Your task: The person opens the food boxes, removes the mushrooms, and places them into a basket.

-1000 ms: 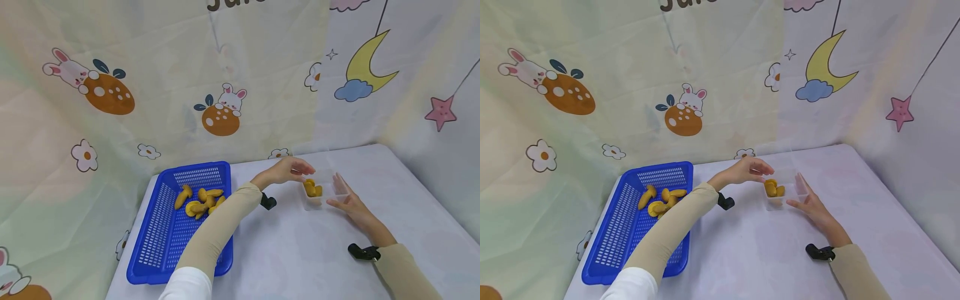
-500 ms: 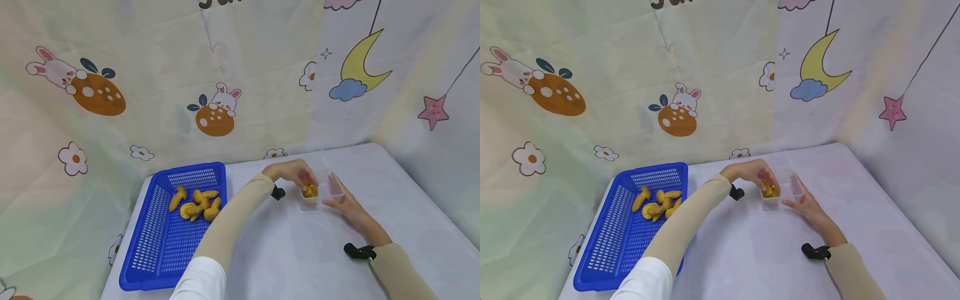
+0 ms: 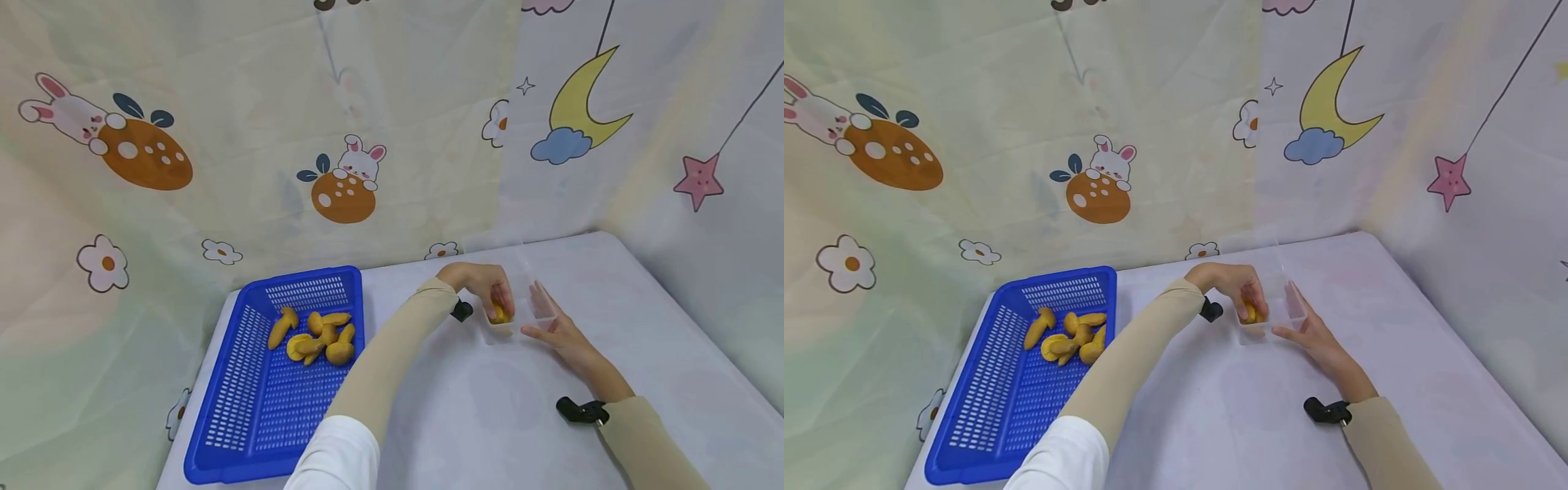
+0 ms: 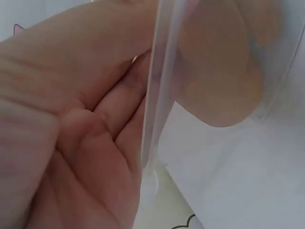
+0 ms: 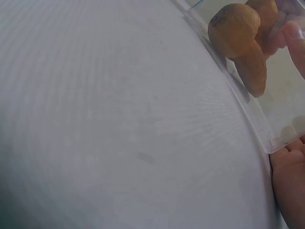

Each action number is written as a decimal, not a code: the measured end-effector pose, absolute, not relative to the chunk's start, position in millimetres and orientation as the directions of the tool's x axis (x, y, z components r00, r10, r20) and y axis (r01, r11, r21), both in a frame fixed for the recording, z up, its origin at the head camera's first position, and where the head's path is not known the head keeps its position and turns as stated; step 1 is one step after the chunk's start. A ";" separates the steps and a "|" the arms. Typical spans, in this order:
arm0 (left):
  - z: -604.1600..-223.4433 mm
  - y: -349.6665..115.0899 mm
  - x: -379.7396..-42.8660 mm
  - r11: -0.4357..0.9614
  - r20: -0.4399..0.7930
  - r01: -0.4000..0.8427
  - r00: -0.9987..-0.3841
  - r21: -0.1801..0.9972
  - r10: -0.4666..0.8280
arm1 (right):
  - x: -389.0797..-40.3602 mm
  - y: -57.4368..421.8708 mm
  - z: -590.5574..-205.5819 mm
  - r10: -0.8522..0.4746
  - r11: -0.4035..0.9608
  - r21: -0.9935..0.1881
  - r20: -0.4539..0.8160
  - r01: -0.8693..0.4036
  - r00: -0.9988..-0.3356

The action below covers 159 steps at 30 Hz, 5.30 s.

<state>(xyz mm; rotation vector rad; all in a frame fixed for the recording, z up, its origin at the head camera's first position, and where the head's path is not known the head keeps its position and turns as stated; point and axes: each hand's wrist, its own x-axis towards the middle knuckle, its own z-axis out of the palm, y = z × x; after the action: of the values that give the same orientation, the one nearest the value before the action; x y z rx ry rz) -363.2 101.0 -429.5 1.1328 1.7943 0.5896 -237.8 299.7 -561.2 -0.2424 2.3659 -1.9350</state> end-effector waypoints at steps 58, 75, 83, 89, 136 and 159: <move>-420.9 66.4 -339.5 0.188 -0.002 0.252 -0.594 0.949 0.805 | -236.1 298.6 -557.1 -0.161 0.240 -0.970 -0.015 -0.024 -0.987; -365.7 -37.4 -311.4 0.118 0.128 0.285 -0.713 0.951 0.689 | -241.3 308.7 -558.3 -0.157 0.236 -0.969 0.031 -0.068 -0.987; -359.7 -106.9 -295.4 0.153 0.131 0.268 -0.799 0.951 0.586 | -240.8 310.3 -560.6 -0.184 0.247 -0.963 0.065 -0.110 -0.981; -362.1 -160.1 -275.8 0.228 0.120 0.265 -0.856 0.937 0.503 | -239.9 306.0 -558.5 -0.192 0.254 -0.961 0.062 -0.110 -0.980; -436.9 -297.2 -248.3 0.412 -0.068 0.180 -0.852 0.893 0.519 | -237.2 300.5 -563.1 -0.140 0.266 -0.963 0.009 -0.047 -0.990; -372.8 -139.9 -289.7 0.297 0.072 0.233 -0.881 0.926 0.467 | -235.8 301.3 -558.8 -0.167 0.230 -0.971 0.027 -0.065 -0.986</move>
<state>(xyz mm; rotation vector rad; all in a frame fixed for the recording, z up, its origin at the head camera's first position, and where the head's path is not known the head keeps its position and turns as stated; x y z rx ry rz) -289.7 -139.9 -372.8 0.6459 2.3518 1.6222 -235.8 301.3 -558.8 -0.2271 2.3977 -1.8859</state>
